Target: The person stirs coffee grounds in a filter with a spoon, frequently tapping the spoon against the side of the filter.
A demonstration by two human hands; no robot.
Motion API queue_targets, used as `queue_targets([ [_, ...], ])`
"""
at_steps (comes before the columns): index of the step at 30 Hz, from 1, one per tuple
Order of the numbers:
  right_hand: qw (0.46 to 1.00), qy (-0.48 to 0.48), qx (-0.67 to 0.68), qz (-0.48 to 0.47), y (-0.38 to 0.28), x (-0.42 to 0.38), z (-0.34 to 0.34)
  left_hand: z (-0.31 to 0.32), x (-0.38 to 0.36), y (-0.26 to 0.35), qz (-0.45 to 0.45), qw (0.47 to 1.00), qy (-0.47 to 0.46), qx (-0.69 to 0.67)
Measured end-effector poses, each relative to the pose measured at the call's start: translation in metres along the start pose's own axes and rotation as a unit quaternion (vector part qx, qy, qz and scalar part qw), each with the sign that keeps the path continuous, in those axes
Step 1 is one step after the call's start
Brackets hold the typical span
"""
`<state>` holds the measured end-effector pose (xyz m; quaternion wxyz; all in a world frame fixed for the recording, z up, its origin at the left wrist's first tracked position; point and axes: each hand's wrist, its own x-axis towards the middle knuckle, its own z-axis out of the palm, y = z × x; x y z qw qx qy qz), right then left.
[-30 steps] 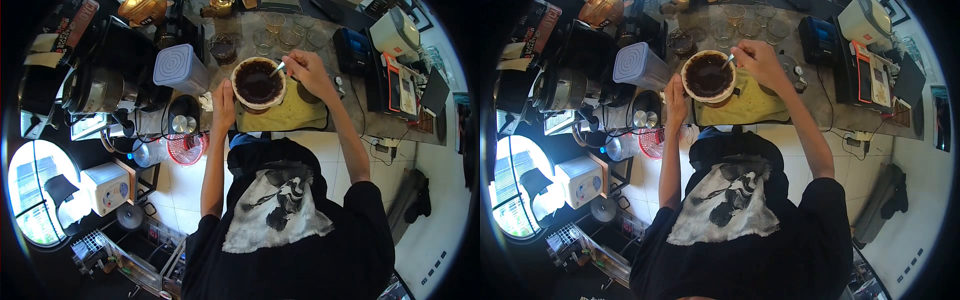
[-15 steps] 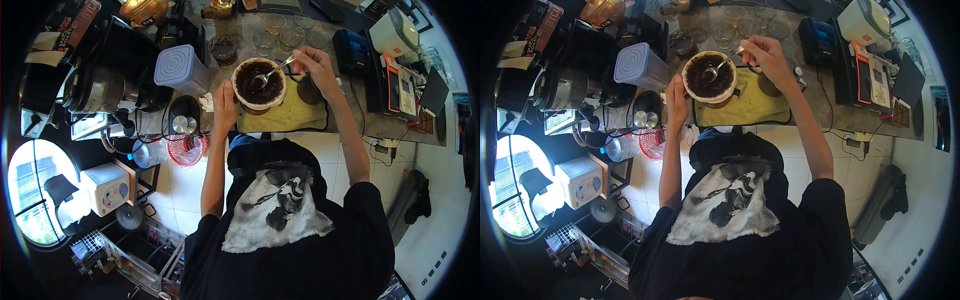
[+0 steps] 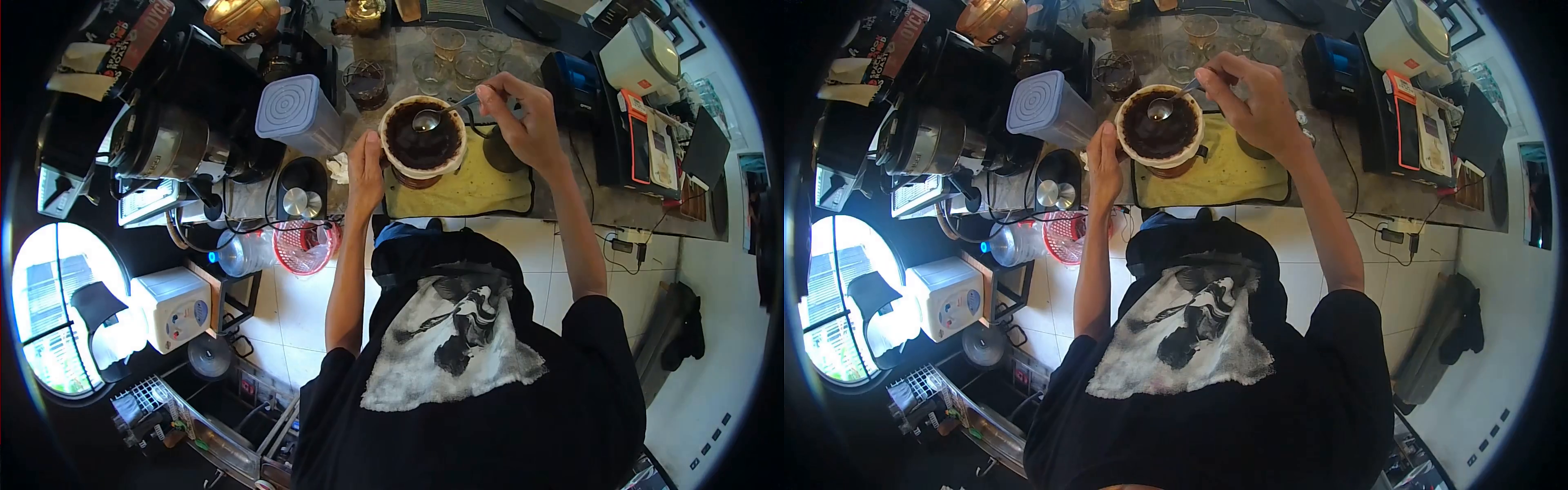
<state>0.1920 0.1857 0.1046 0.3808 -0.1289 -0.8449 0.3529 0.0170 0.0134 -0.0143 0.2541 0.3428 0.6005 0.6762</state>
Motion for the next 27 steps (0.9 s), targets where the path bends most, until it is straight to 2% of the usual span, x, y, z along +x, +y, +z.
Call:
queue_targets([
  [1,1.000,0.006,-0.018,-0.024,-0.001,0.000,0.000,0.001,0.000,0.004,-0.004,1.000,-0.002,-0.011],
  [8,0.999,-0.004,-0.032,-0.013,-0.003,0.001,-0.008,0.002,0.000,0.020,-0.007,1.000,0.006,-0.014],
  [10,0.999,0.018,-0.032,-0.019,-0.004,0.000,-0.011,0.004,-0.002,0.031,-0.044,0.998,0.017,-0.036],
  [16,0.999,0.035,-0.028,-0.027,-0.015,0.004,-0.016,0.005,0.001,0.042,-0.023,0.999,0.013,-0.037],
  [18,0.999,0.022,-0.013,-0.040,-0.013,0.006,-0.019,0.007,0.002,0.048,-0.006,0.999,-0.010,-0.047],
  [20,0.999,0.003,0.003,-0.051,-0.014,0.006,-0.022,0.012,-0.001,0.058,-0.008,0.999,0.006,-0.051],
  [23,0.997,0.033,0.068,0.033,-0.021,0.010,-0.027,0.009,0.001,0.063,0.022,0.999,-0.008,-0.032],
  [27,0.997,0.022,0.071,-0.030,-0.018,0.018,-0.030,0.008,0.003,0.058,0.015,0.999,0.018,-0.026],
])
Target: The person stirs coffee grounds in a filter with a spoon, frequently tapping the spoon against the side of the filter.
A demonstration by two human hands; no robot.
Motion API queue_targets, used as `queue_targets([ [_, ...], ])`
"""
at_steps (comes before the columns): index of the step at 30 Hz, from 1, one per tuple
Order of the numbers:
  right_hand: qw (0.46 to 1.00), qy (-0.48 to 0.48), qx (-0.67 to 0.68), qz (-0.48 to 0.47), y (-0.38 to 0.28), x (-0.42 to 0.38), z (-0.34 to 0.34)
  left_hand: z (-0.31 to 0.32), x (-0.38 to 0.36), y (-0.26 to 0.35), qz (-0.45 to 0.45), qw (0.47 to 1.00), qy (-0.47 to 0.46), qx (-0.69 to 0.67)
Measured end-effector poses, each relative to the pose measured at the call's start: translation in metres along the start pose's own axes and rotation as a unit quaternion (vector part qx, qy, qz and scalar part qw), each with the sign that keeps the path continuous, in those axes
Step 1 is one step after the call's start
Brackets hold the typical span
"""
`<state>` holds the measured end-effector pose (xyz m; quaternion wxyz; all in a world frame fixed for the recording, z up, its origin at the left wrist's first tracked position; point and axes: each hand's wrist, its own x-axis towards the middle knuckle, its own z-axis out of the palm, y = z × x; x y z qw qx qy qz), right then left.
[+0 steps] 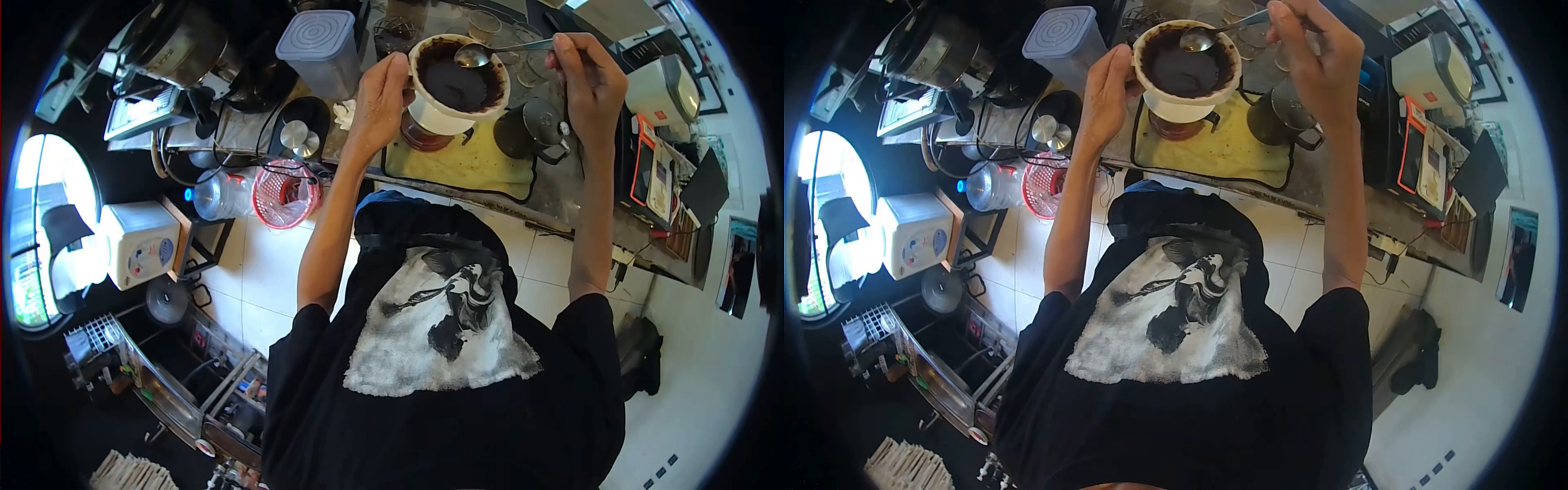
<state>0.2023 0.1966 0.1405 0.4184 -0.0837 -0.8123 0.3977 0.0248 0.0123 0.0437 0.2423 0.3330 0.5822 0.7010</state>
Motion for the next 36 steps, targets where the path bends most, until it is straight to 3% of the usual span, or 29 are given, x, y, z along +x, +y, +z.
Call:
queue_targets([
  [36,0.999,-0.018,0.012,0.025,0.004,0.009,0.000,-0.002,0.003,0.004,0.007,1.000,-0.012,-0.005],
])
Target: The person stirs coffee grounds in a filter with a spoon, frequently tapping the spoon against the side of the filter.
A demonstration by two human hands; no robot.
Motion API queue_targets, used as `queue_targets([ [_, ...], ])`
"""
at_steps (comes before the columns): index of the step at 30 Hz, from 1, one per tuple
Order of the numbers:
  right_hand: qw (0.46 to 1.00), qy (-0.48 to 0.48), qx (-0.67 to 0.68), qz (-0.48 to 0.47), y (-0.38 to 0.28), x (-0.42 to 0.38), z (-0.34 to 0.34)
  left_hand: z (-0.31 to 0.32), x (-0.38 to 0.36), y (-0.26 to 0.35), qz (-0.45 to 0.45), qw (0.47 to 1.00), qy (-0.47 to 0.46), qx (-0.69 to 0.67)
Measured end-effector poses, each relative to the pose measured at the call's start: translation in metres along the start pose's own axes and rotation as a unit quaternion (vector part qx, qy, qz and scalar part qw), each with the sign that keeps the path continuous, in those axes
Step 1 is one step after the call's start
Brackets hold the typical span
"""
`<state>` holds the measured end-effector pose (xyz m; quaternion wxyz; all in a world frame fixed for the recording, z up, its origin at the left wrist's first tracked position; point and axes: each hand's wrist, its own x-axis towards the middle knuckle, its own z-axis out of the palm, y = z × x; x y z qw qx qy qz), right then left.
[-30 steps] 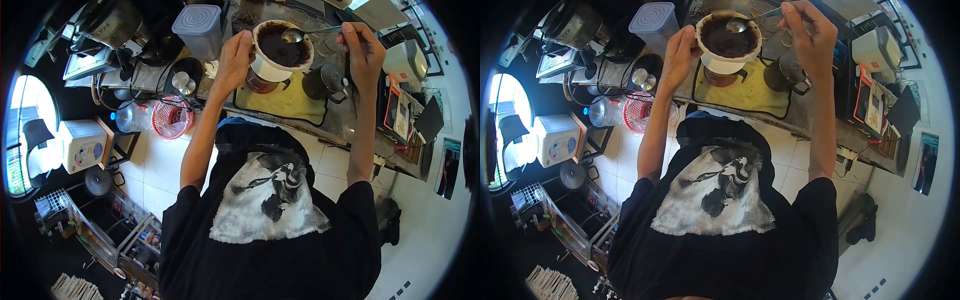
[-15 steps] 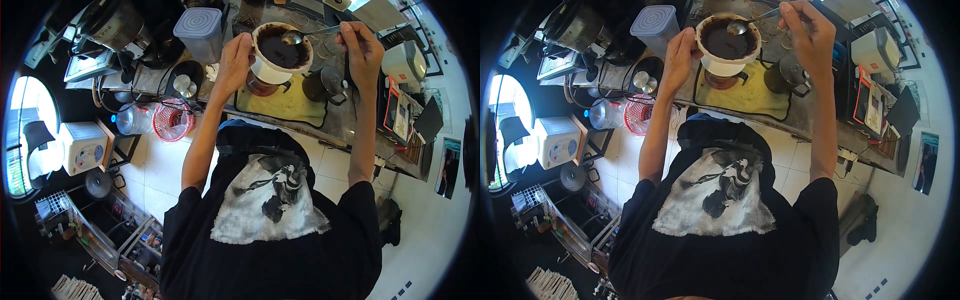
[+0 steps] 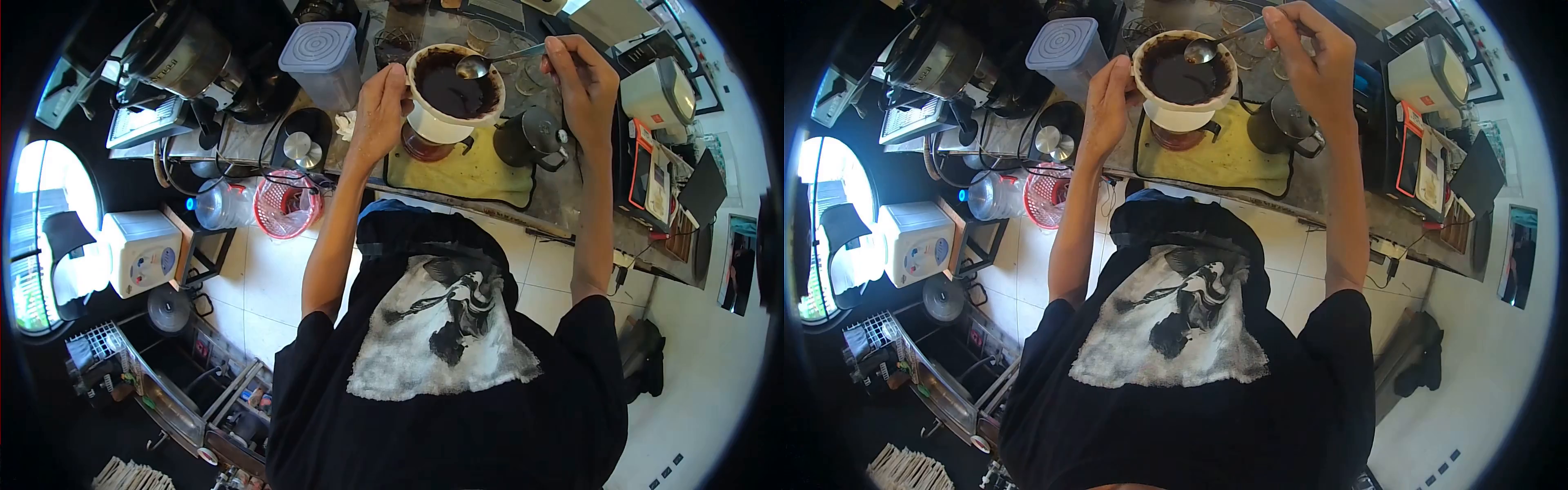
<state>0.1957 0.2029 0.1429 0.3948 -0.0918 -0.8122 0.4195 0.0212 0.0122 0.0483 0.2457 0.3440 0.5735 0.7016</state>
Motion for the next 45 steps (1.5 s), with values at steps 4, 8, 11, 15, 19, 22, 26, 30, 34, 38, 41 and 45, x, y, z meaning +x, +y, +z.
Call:
queue_targets([
  [4,1.000,0.002,-0.005,-0.002,-0.001,0.000,0.001,0.002,-0.001,0.000,0.000,1.000,0.009,-0.009],
  [8,1.000,-0.001,-0.012,0.001,0.000,-0.001,0.002,0.001,0.000,-0.001,-0.003,1.000,0.006,-0.015],
  [11,1.000,-0.003,-0.014,0.005,0.003,-0.002,0.002,0.000,0.001,-0.002,-0.012,1.000,-0.005,-0.009],
  [15,1.000,-0.002,-0.004,0.010,0.007,-0.005,0.002,0.001,0.000,-0.005,-0.005,1.000,-0.012,-0.023],
  [19,1.000,0.001,-0.007,0.007,0.008,-0.006,0.002,0.002,0.000,-0.006,-0.010,0.999,-0.009,-0.031],
  [22,0.999,0.005,-0.032,0.026,0.007,-0.007,0.003,0.003,0.001,-0.009,-0.009,0.999,0.001,-0.039],
  [26,0.999,0.002,-0.040,0.023,0.008,-0.007,0.004,0.003,0.001,-0.007,-0.010,0.999,-0.004,-0.042],
  [30,0.999,0.002,-0.034,0.039,0.008,-0.007,0.004,-0.003,0.001,-0.011,-0.032,0.999,-0.008,-0.012],
  [34,0.999,0.000,-0.024,0.029,0.011,-0.006,0.003,0.001,0.003,-0.012,-0.008,0.999,-0.010,-0.036],
  [38,0.999,-0.003,-0.029,0.032,0.010,-0.006,0.003,0.003,0.005,-0.010,-0.014,0.999,-0.008,-0.036],
  [41,0.999,-0.003,-0.024,0.028,0.012,-0.005,0.002,0.005,0.005,-0.007,-0.008,1.000,-0.001,-0.020],
  [45,0.999,-0.004,-0.037,0.020,0.012,-0.005,0.000,0.000,0.006,-0.008,-0.022,0.999,-0.021,-0.028],
])
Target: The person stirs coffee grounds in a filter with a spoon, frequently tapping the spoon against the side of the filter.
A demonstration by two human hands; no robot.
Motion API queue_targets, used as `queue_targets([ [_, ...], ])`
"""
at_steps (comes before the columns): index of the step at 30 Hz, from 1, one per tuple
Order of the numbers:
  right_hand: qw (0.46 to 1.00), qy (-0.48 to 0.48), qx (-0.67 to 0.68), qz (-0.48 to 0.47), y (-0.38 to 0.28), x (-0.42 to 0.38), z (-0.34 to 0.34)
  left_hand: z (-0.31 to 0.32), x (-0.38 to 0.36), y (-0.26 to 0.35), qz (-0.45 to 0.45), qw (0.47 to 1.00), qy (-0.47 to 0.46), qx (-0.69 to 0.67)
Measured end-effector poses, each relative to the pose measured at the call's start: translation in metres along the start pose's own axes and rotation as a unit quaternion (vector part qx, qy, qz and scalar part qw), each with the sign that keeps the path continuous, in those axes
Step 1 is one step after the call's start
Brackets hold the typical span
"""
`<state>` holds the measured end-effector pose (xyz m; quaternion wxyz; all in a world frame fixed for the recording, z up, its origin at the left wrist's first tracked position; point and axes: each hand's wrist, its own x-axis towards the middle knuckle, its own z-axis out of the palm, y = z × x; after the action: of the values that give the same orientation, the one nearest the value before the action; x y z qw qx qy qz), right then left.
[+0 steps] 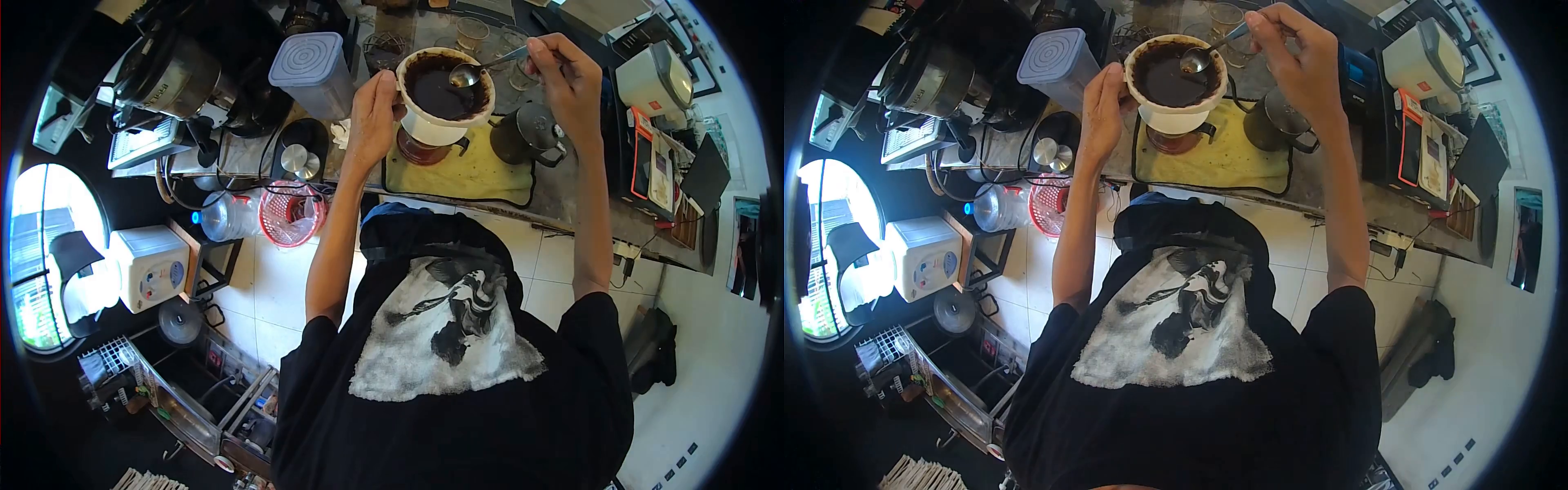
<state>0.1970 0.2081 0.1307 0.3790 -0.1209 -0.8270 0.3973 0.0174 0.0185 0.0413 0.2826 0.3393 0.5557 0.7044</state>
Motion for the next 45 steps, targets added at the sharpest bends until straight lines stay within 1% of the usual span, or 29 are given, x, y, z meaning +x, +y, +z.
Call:
queue_targets([
  [2,1.000,0.000,0.002,0.001,0.000,0.000,0.000,-0.001,0.000,-0.001,-0.003,1.000,-0.010,0.000],
  [4,1.000,0.001,0.003,0.002,0.001,0.000,-0.001,0.001,-0.001,-0.001,-0.009,1.000,0.013,0.000],
  [8,1.000,0.001,0.016,0.004,0.003,0.000,0.000,0.002,-0.001,-0.002,-0.005,1.000,0.020,-0.001],
  [10,1.000,-0.002,0.015,0.005,0.003,0.000,-0.001,0.003,-0.002,0.001,-0.019,0.999,0.028,0.000],
  [13,1.000,-0.002,0.015,0.021,0.004,0.000,-0.001,0.000,-0.001,-0.005,-0.018,1.000,0.015,-0.015],
  [15,1.000,0.001,0.003,0.003,0.007,-0.001,-0.001,0.001,-0.002,-0.004,-0.022,1.000,0.018,-0.013],
  [19,1.000,-0.003,0.012,0.013,0.010,-0.003,0.000,-0.001,-0.001,-0.009,-0.024,0.999,0.022,-0.006],
  [22,1.000,-0.001,-0.027,-0.011,0.007,-0.004,0.006,-0.001,-0.003,-0.011,-0.030,0.999,0.026,0.001],
  [24,1.000,0.013,-0.016,0.019,0.008,-0.004,0.008,-0.002,-0.005,-0.014,-0.036,0.999,0.027,0.003],
  [26,0.999,0.015,-0.019,0.024,0.009,-0.005,0.009,-0.002,-0.008,-0.015,-0.041,0.999,0.026,0.005],
  [28,0.999,0.018,-0.023,0.028,0.011,-0.006,0.010,0.000,-0.010,-0.016,-0.047,0.998,0.045,0.018],
  [31,1.000,0.024,0.001,0.017,0.017,-0.008,0.012,-0.009,-0.009,-0.032,-0.039,0.999,0.024,0.026],
  [36,0.998,0.012,-0.043,0.034,0.019,-0.011,0.013,-0.007,-0.013,-0.038,-0.042,0.998,0.033,0.019],
  [38,0.999,0.016,-0.040,0.028,0.025,-0.012,0.016,-0.008,-0.013,-0.044,-0.049,0.998,0.036,0.011],
  [40,0.999,0.020,-0.036,0.021,0.027,-0.014,0.019,-0.011,-0.011,-0.051,-0.033,0.999,0.032,0.009],
  [45,0.997,0.019,-0.049,0.058,0.033,-0.018,0.025,-0.011,-0.014,-0.050,-0.029,0.999,0.021,0.026],
])
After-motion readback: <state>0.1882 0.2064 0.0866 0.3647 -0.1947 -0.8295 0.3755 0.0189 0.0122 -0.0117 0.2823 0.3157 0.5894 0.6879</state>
